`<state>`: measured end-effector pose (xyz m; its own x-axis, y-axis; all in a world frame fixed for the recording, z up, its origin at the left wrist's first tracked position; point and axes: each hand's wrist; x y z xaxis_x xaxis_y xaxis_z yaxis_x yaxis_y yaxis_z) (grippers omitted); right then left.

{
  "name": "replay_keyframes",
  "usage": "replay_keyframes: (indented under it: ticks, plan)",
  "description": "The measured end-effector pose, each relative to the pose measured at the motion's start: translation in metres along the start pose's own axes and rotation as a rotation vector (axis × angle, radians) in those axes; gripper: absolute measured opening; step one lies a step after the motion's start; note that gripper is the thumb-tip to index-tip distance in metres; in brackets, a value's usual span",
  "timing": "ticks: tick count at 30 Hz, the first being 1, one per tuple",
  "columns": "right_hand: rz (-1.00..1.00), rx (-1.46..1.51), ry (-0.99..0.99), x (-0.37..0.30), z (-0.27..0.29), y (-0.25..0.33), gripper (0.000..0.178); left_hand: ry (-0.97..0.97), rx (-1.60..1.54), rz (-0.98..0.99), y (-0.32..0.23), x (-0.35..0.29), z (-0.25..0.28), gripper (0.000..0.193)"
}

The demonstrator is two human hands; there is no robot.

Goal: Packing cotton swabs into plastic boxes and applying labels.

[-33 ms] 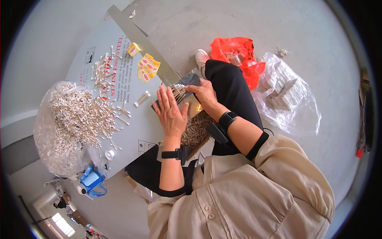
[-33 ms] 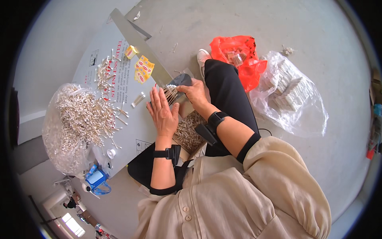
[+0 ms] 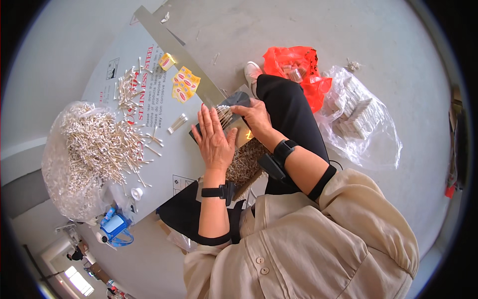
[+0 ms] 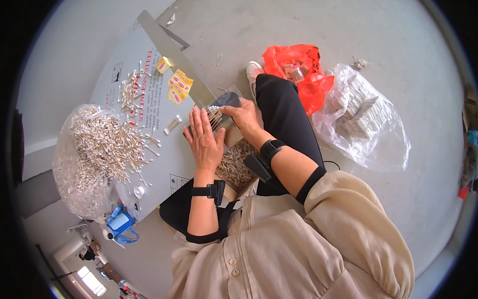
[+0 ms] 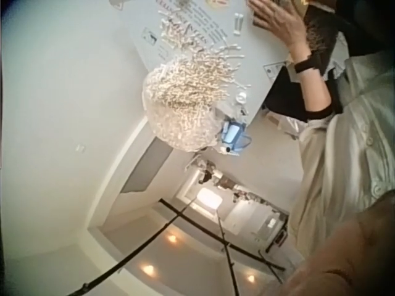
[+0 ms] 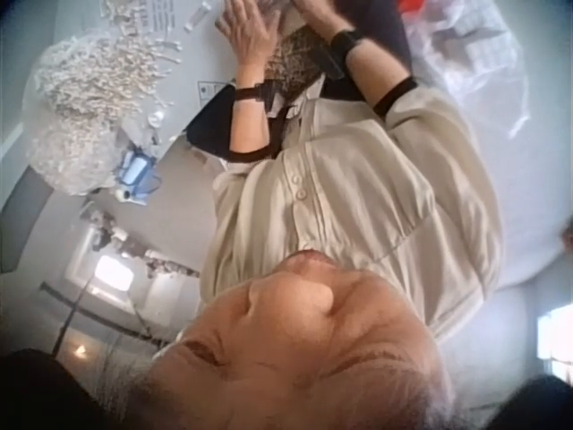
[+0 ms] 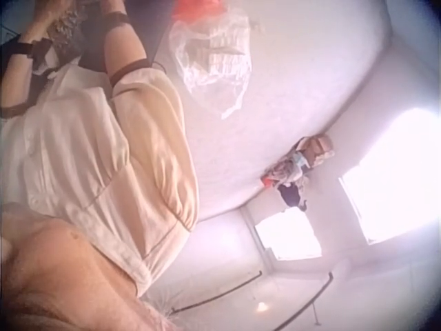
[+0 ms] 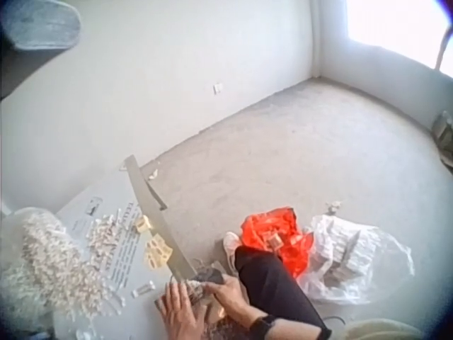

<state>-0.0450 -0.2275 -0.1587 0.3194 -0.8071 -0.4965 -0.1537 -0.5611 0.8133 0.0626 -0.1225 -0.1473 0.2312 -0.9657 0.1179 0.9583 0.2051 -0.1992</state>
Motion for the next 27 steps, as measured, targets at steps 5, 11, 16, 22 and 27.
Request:
replay_keyframes:
  ticks: [5,11,16,22,27]
  plan:
    - [-0.033,-0.028,-0.019,0.006,0.001,-0.003,0.021,0.076,0.003,-0.038,-0.004,0.002,-0.001,0.08]
    - [-0.076,-0.014,-0.018,0.004,0.001,0.001,0.022,0.152,0.093,-0.08,0.003,0.008,0.005,0.082]
    - [-0.079,-0.021,0.006,0.005,0.002,0.003,0.025,0.189,0.166,-0.124,0.006,0.007,0.007,0.082]
    - [-0.004,-0.104,-0.007,0.003,-0.001,0.003,0.025,-0.04,-0.163,0.002,0.009,-0.002,-0.007,0.076]
    - [-0.035,0.131,0.098,0.016,0.004,-0.014,0.019,-0.252,-0.31,0.026,0.022,0.008,-0.005,0.049]
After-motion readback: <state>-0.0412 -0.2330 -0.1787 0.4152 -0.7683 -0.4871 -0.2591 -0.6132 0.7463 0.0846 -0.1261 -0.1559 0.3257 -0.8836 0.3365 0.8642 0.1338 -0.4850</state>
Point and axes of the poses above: each hand's wrist, its own x-axis towards the middle knuckle, its own z-axis out of the back of the hand, y = z × x, and after that the axes turned 4 degrees about -z, right-handed
